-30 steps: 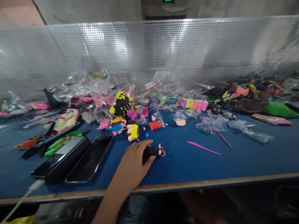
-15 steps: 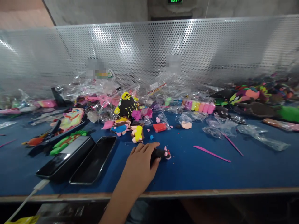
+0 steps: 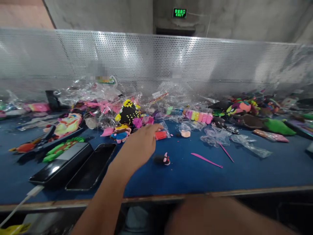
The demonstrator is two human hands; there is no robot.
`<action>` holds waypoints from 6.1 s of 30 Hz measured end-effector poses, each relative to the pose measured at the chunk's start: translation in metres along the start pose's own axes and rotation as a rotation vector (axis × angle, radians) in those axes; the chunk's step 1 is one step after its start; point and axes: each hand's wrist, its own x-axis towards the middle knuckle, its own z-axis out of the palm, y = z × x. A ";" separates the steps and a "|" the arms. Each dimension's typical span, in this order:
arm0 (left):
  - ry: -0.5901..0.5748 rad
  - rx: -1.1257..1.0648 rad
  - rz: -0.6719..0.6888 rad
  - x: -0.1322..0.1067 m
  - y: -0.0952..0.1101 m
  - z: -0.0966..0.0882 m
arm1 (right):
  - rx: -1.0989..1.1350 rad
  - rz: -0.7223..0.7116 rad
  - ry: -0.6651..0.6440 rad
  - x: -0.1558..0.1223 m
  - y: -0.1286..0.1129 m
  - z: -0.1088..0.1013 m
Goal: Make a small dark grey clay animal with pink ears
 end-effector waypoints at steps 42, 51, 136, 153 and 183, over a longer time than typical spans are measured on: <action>0.026 -0.188 0.065 0.082 -0.067 0.071 | 0.449 0.345 -0.308 0.099 0.182 -0.013; -0.008 -0.145 0.094 0.084 -0.072 0.078 | 0.361 0.483 0.171 0.098 0.186 -0.024; -0.315 0.108 -0.116 0.087 -0.067 0.068 | 1.443 0.490 1.032 0.108 0.202 -0.017; -0.235 0.083 0.333 0.085 -0.018 0.104 | 1.372 0.577 0.862 0.110 0.195 -0.010; 0.277 -0.617 0.151 0.090 -0.044 0.080 | 1.412 0.330 0.652 0.121 0.166 0.000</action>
